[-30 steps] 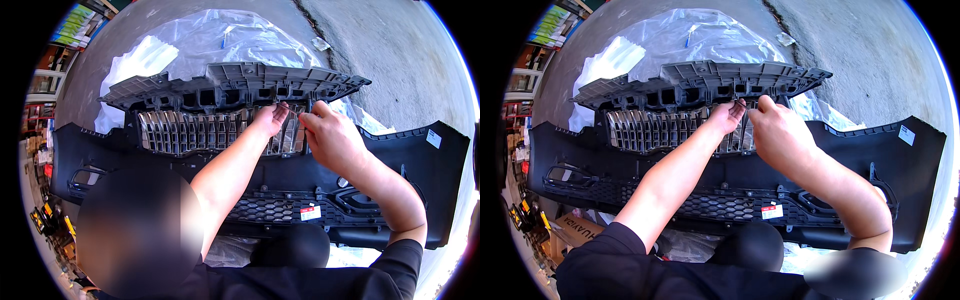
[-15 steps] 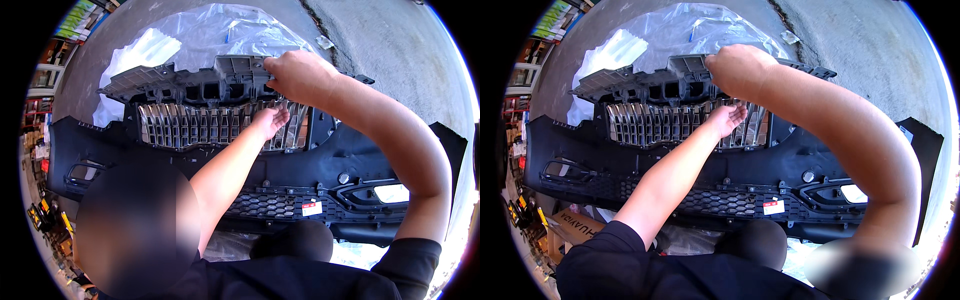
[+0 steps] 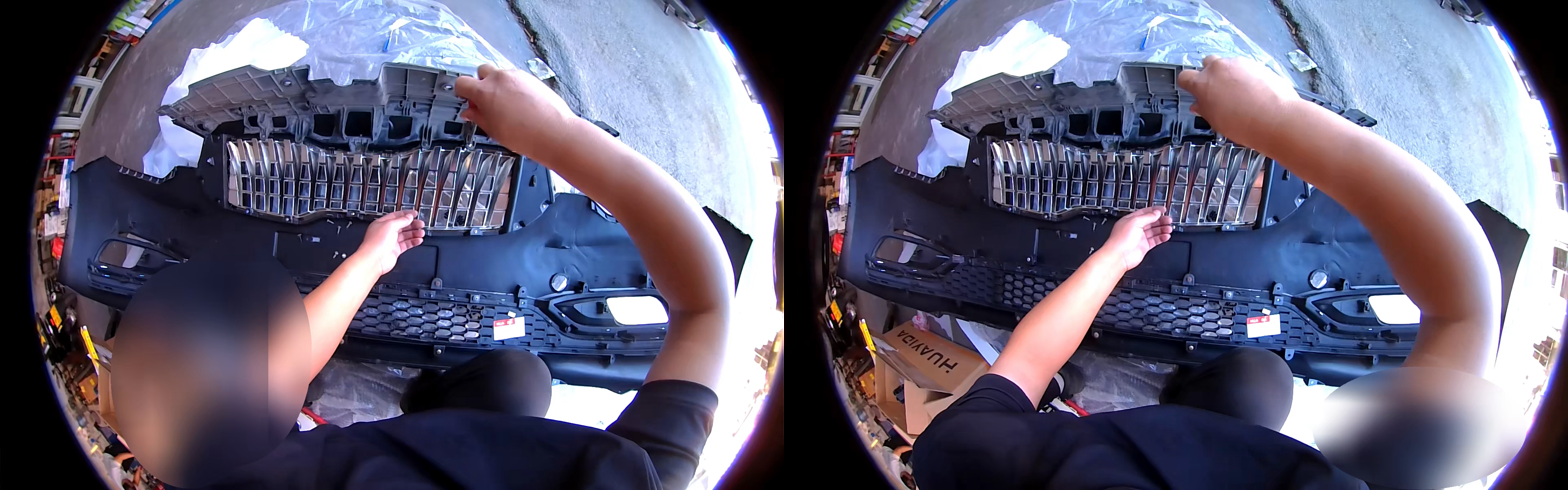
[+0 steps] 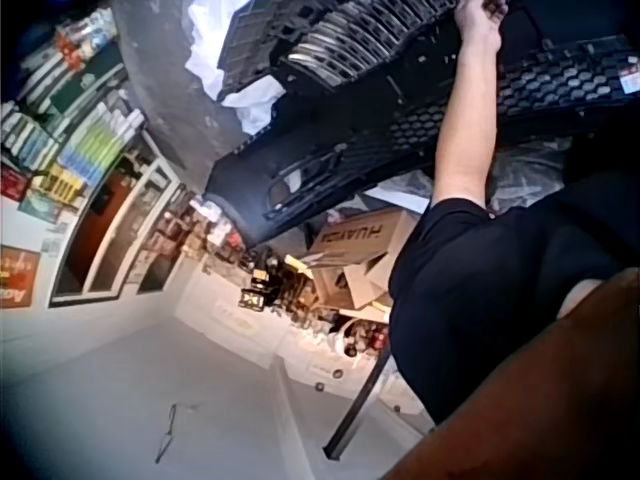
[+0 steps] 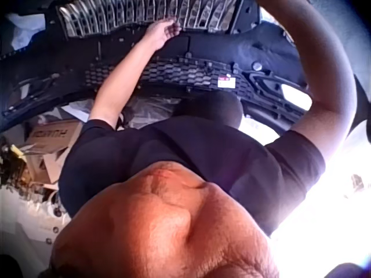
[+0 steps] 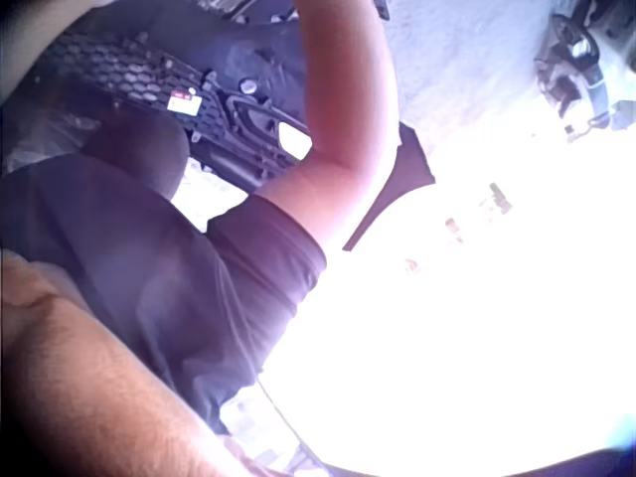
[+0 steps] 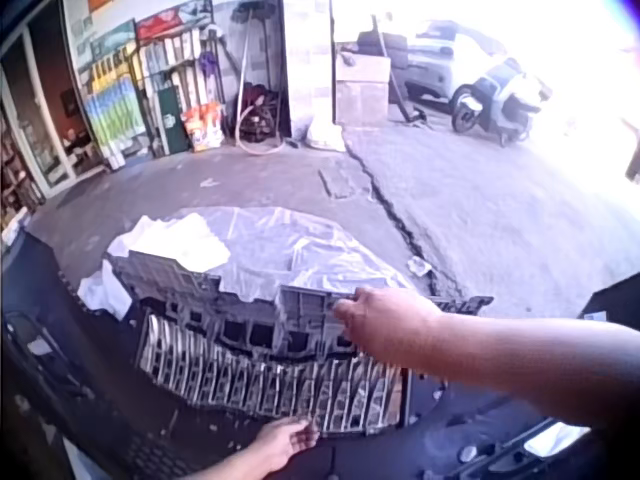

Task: The person is using a screwdriver and their hands to secure components onto the back of a large car bumper panel.

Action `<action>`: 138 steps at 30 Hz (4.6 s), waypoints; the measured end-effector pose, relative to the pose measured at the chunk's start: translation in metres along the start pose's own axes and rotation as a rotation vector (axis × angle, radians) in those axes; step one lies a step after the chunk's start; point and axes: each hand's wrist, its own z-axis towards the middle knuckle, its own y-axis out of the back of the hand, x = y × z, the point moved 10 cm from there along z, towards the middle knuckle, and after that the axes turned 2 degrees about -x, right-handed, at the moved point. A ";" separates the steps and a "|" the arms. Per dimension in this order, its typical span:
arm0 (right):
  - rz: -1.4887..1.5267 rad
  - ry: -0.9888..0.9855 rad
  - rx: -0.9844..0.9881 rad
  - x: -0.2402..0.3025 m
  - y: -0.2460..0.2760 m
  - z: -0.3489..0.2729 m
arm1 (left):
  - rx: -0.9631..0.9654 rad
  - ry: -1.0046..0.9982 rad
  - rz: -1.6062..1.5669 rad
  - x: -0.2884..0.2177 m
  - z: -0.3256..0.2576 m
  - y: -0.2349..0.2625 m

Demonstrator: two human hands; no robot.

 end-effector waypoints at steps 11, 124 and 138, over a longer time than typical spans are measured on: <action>0.100 -0.067 -0.137 -0.027 0.005 -0.031 | -0.059 -0.107 0.188 -0.003 -0.077 0.059; -0.209 -0.028 0.687 -0.015 -0.070 0.046 | 0.016 -0.848 1.613 0.051 -0.139 0.073; -0.403 0.242 0.718 0.000 -0.057 0.031 | 0.014 -0.822 1.619 0.052 -0.136 0.071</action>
